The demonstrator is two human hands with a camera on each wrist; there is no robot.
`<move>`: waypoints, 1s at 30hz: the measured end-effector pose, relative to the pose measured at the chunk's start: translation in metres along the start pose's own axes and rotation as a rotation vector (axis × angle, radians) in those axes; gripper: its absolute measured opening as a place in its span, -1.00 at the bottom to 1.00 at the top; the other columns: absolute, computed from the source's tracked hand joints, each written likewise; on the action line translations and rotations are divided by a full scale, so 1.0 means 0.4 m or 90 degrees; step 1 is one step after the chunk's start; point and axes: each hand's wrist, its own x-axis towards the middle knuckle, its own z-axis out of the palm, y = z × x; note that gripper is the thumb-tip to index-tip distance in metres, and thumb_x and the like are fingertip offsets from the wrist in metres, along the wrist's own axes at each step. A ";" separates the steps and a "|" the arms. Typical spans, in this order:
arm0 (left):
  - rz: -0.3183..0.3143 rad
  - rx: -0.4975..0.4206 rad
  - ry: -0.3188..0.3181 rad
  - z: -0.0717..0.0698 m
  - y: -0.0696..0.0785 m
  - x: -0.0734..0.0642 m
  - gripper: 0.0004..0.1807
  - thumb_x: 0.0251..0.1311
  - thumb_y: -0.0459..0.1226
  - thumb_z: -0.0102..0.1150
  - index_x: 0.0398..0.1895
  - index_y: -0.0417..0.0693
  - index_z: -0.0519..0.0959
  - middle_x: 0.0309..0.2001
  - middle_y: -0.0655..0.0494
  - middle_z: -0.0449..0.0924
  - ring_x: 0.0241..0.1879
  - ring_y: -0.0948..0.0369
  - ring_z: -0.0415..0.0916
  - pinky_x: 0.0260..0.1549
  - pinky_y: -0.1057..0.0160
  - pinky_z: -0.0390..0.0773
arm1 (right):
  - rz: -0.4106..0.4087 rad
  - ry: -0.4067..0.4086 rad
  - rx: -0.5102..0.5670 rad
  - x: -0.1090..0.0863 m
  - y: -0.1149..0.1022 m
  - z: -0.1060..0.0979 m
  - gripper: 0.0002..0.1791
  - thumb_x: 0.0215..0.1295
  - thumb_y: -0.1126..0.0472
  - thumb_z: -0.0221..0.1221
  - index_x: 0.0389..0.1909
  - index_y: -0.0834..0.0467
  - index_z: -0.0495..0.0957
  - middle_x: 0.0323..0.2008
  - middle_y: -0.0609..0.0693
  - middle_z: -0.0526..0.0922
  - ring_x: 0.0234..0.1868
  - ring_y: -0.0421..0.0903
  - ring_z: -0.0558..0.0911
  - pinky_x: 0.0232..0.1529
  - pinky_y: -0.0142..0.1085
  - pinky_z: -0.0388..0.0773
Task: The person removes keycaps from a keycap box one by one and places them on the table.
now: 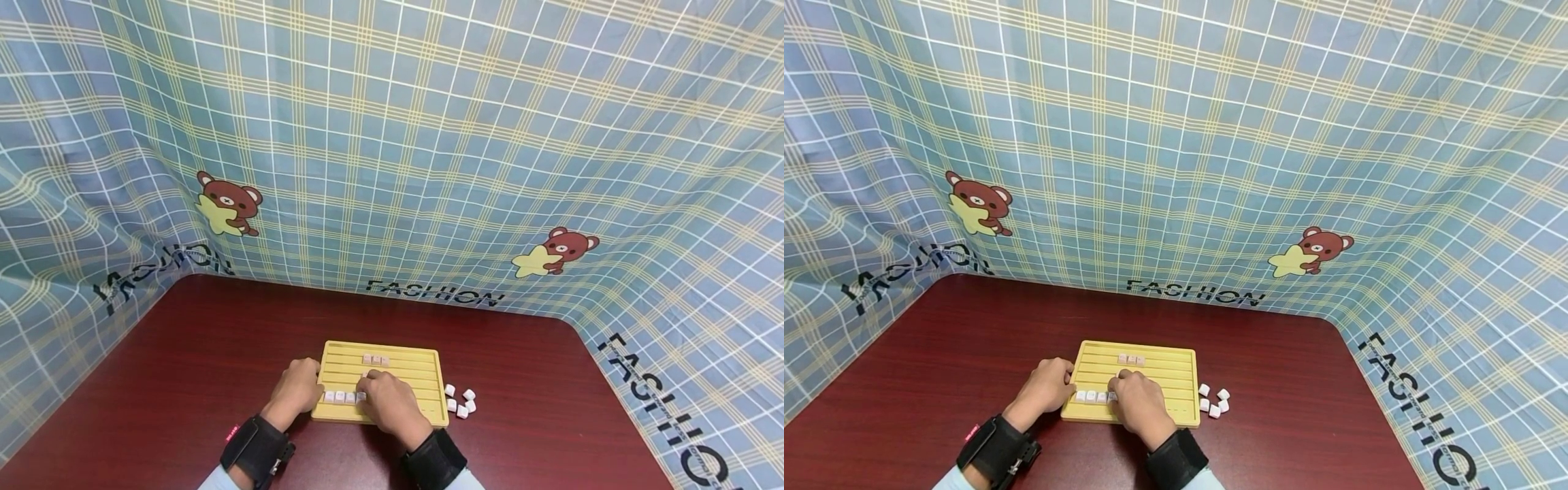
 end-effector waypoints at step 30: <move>-0.010 -0.013 -0.003 0.006 -0.005 0.005 -0.84 0.07 -0.44 0.19 -0.25 -0.28 0.63 -0.42 0.02 0.52 -0.46 0.15 0.42 -0.51 0.23 0.43 | -0.017 0.064 0.010 -0.012 0.028 -0.015 -0.84 0.12 0.13 0.36 -0.25 -0.01 0.71 -0.32 -0.13 0.64 -0.30 -0.16 0.67 -0.42 -0.34 0.56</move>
